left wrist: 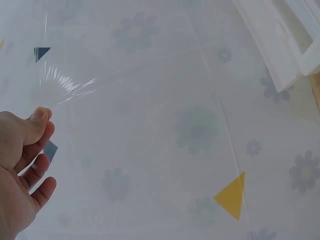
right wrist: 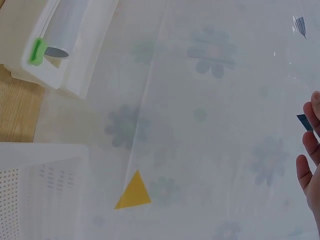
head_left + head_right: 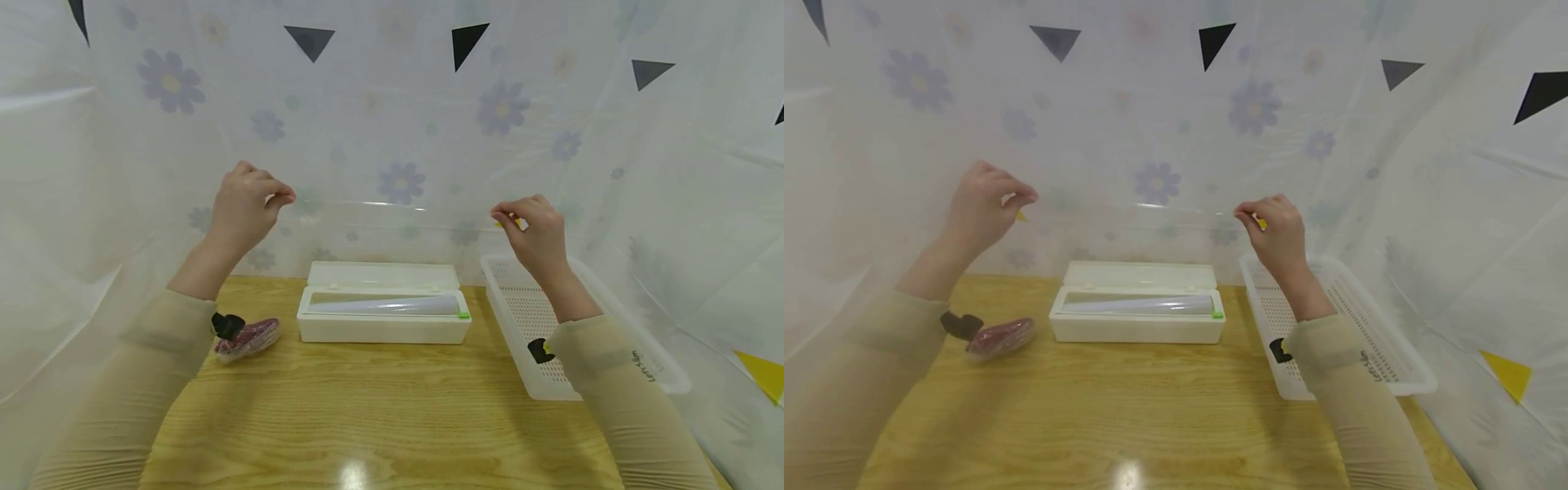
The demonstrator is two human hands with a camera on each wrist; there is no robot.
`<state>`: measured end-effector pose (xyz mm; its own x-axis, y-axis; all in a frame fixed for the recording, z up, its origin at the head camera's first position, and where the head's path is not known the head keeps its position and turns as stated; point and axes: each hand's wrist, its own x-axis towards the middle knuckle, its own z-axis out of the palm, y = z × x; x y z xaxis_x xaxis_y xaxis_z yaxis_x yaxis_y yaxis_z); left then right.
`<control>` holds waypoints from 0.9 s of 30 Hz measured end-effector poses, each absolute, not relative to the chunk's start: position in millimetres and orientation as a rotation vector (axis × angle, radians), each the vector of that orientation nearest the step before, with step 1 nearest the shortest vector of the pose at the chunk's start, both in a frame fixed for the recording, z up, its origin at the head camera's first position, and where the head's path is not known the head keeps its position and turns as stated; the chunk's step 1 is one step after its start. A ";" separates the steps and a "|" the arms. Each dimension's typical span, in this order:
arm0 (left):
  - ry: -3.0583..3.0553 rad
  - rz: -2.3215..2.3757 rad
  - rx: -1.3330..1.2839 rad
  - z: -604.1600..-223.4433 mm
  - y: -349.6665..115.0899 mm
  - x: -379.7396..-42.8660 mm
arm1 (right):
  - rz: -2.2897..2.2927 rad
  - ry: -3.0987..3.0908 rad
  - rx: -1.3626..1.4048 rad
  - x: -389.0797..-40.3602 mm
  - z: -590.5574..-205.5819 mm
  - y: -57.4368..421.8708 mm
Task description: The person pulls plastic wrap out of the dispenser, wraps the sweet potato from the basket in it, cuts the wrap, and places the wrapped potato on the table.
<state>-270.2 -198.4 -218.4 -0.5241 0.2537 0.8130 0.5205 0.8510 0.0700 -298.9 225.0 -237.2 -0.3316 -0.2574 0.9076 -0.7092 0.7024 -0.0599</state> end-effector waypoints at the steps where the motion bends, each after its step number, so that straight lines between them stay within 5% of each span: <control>1: -2.138 -0.383 -0.563 -218.2 -198.3 -270.2 | 0.565 -1.899 0.750 -298.8 -236.8 224.9; 27: -2.109 -0.386 -0.567 -209.3 -198.1 -268.3 | 0.564 -1.874 0.744 -294.9 -227.3 222.9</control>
